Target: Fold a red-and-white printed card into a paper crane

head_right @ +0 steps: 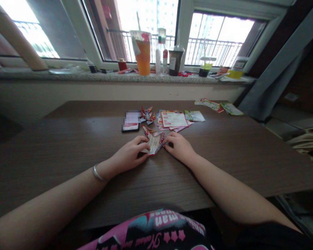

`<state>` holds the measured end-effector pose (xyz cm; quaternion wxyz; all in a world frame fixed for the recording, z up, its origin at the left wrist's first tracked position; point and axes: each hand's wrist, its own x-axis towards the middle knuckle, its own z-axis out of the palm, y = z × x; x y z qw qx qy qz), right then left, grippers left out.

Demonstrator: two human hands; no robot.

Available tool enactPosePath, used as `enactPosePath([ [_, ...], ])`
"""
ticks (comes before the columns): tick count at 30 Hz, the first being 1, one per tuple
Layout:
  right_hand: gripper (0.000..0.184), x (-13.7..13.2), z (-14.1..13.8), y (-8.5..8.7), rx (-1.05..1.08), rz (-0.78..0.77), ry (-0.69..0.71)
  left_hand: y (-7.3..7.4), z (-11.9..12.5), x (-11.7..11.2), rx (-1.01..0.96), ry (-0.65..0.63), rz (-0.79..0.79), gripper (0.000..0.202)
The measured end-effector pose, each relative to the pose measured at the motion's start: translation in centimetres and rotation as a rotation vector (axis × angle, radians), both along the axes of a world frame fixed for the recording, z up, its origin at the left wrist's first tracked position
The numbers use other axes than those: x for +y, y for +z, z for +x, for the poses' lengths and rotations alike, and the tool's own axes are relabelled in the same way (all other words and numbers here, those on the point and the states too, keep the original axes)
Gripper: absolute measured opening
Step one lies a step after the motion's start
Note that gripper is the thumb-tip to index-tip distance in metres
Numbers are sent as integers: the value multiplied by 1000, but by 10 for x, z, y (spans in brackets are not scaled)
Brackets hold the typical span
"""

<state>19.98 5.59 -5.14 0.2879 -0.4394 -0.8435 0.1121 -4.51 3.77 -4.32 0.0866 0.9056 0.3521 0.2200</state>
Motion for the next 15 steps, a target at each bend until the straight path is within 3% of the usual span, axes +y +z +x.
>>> enactPosePath([
  [15,9,-4,-4,6,1,44,-19,-1,0,2,-72,87,-62,41],
])
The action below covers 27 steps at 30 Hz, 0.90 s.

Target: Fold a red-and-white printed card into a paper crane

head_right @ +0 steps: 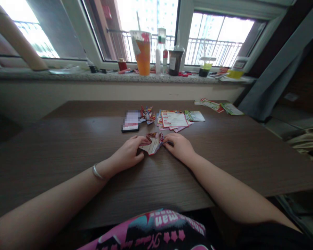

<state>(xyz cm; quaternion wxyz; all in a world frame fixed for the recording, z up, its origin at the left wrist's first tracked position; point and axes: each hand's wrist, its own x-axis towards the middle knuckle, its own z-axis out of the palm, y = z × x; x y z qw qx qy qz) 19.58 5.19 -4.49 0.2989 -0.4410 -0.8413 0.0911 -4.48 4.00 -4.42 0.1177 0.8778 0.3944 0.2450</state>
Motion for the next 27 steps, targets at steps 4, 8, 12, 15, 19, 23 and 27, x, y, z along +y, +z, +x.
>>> enactPosePath([
  [4,9,-1,0,0,-5,4,-23,-2,1,1,-93,10,-28,40],
  [8,12,0,1,-2,2,-18,-71,-6,3,1,-273,56,-100,47],
  [12,12,0,2,-4,41,-15,-43,-12,3,4,-392,103,-187,75],
  [15,11,0,2,-4,79,-14,-35,-14,2,7,-446,98,-196,84],
  [19,10,0,1,-5,112,-21,-38,-18,1,10,-483,65,-179,84],
  [23,11,2,1,-7,182,-31,-51,-22,1,13,-592,86,-152,84],
  [27,13,2,1,-8,254,-68,-91,-23,2,16,-733,113,-229,84],
])
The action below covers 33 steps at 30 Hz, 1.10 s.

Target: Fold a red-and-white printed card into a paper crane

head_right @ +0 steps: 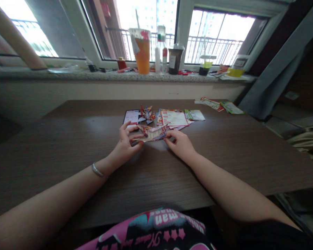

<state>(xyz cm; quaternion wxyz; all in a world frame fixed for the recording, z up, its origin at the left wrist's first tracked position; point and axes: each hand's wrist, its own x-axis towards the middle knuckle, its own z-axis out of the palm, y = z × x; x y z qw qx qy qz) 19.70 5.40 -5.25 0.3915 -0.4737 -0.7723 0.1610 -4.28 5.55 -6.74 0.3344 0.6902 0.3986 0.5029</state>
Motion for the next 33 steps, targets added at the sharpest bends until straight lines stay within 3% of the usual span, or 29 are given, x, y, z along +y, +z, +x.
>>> enactPosePath([
  [4,13,1,1,-1,48,-36,-39,0,-1,2,-65,-48,-61,84],
  [16,19,5,0,-6,191,-86,-36,11,0,-2,66,-78,-154,59],
  [33,16,-1,-3,0,94,-37,-48,13,3,-3,75,-98,-130,33],
])
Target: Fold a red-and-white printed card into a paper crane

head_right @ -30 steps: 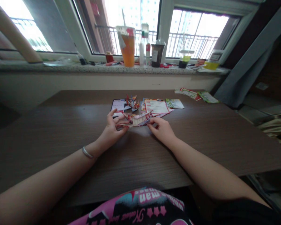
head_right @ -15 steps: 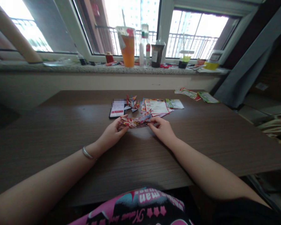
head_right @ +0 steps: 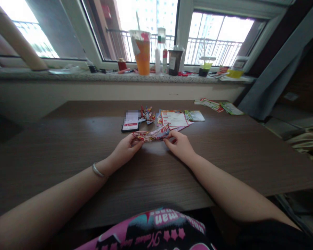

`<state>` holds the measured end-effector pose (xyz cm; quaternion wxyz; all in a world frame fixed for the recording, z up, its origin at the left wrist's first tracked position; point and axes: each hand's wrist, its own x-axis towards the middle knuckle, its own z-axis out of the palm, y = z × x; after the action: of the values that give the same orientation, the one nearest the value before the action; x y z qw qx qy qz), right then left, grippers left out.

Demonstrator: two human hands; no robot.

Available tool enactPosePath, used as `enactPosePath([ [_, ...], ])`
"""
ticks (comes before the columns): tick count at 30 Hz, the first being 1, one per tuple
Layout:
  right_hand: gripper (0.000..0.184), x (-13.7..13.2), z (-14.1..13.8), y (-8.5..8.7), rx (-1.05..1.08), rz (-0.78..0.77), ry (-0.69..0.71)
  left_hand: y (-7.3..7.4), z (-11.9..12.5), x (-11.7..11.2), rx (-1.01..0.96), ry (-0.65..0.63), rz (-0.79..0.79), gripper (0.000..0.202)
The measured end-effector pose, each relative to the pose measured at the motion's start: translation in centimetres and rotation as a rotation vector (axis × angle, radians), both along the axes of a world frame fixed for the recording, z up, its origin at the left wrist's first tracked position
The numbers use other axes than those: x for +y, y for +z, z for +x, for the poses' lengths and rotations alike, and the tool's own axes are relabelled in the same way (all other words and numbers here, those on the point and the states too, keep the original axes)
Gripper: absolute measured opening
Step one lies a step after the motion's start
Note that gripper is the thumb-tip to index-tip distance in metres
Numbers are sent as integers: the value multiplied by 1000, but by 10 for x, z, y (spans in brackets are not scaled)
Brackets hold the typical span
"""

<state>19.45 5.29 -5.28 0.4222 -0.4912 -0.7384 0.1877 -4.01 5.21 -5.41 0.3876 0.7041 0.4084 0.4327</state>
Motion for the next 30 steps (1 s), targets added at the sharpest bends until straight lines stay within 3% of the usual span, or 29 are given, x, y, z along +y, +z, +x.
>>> enactPosePath([
  [3,18,-1,-1,1,-14,-3,1,3,1,-2,-42,8,-22,35],
  [8,14,-4,-3,4,-99,31,45,9,2,-8,-133,-24,-26,65],
  [15,13,-6,-4,7,-131,54,45,11,2,-15,-160,-159,-48,71],
  [22,7,-9,-10,7,23,36,118,8,7,-11,-235,-43,-78,60],
  [30,7,-10,-13,6,53,40,195,2,9,-9,-222,50,-33,57],
])
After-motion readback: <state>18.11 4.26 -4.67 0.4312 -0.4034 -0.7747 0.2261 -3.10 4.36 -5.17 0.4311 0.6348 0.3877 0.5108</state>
